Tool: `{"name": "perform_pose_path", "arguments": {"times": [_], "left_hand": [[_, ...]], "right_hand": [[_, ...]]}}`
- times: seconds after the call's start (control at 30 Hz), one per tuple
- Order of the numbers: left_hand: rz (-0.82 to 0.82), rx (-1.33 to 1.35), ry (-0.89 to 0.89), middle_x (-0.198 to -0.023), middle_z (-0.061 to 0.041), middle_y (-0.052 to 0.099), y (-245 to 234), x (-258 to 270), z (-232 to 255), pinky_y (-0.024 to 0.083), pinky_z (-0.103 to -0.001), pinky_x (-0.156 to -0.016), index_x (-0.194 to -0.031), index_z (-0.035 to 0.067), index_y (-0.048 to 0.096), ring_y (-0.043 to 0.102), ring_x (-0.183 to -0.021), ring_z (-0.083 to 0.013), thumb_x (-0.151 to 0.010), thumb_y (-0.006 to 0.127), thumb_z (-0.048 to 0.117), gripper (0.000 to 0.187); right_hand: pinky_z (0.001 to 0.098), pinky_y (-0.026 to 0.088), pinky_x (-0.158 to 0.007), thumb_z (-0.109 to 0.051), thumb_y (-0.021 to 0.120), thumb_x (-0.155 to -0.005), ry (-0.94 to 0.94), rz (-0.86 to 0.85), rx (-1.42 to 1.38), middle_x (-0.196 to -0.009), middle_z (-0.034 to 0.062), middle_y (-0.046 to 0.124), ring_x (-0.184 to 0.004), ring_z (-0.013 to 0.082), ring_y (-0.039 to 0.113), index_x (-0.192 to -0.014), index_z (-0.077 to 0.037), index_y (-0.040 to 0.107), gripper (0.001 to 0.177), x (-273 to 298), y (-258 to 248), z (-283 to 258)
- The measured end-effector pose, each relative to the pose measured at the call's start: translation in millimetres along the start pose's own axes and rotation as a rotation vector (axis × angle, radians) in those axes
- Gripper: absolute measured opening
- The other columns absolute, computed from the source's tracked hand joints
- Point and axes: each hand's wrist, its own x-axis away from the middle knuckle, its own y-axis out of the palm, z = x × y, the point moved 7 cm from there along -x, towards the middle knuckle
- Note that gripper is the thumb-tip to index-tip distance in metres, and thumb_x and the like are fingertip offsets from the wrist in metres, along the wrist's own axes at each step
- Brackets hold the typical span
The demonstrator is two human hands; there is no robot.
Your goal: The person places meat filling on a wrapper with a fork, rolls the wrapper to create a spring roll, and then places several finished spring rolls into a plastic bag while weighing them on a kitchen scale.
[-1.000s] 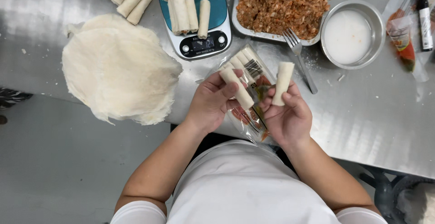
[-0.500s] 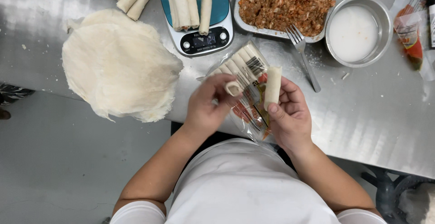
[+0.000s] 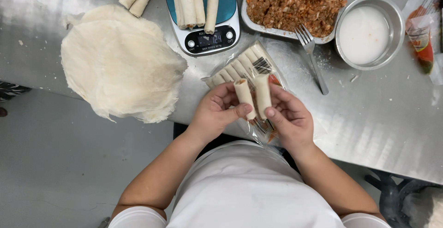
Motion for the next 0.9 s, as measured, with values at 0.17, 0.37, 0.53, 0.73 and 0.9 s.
{"name": "perform_pose_path", "arguments": {"times": [0.17,0.37,0.53,0.73,0.9], "left_hand": [[-0.028,0.027,-0.050,-0.108,-0.012,0.075,3,-1,-2,0.065,-0.029,-0.077,-0.135,0.003,0.061,0.069,-0.091,-0.0112,-0.081,0.087,0.006,0.060],[-0.003,0.018,-0.030,-0.100,-0.013,0.077,-5,-3,-5,0.066,-0.031,-0.077,-0.128,0.001,0.066,0.073,-0.089,-0.0144,-0.080,0.087,0.004,0.052],[0.106,-0.081,0.046,-0.102,-0.013,0.078,-61,-6,0,0.065,-0.033,-0.079,-0.116,0.001,0.073,0.071,-0.091,-0.0139,-0.078,0.087,0.000,0.041],[0.313,0.040,0.262,-0.114,-0.009,0.075,-88,-10,51,0.064,-0.031,-0.087,-0.131,0.005,0.066,0.072,-0.103,-0.0168,-0.082,0.085,0.006,0.053],[0.355,0.081,0.258,-0.109,-0.011,0.075,-89,-22,62,0.062,-0.031,-0.087,-0.124,0.002,0.069,0.072,-0.106,-0.0182,-0.078,0.085,0.010,0.049]], "right_hand": [[0.0344,0.060,-0.088,0.012,0.069,-0.085,-0.033,0.068,0.020,-0.110,0.0221,0.072,-0.100,0.0221,0.073,-0.137,0.014,0.054,0.053,5,-1,10],[0.0399,0.057,-0.094,0.001,0.081,-0.080,-0.126,-0.004,0.376,-0.115,0.0214,0.073,-0.109,0.0269,0.070,-0.130,0.004,0.065,0.053,4,-4,4],[0.0529,0.056,-0.081,-0.011,0.085,-0.076,-0.092,-0.309,0.697,-0.095,0.0199,0.073,-0.088,0.0407,0.071,-0.116,-0.006,0.076,0.041,-39,53,-13],[0.0551,0.049,-0.070,-0.034,0.077,-0.095,-0.194,-0.367,1.327,-0.090,0.0201,0.067,-0.086,0.0448,0.066,-0.109,-0.006,0.062,0.035,-173,99,15],[0.0357,0.047,-0.074,-0.019,0.072,-0.086,0.017,-0.069,1.099,-0.092,0.0016,0.067,-0.080,0.0193,0.062,-0.102,-0.015,0.061,0.020,-166,65,16]]}}
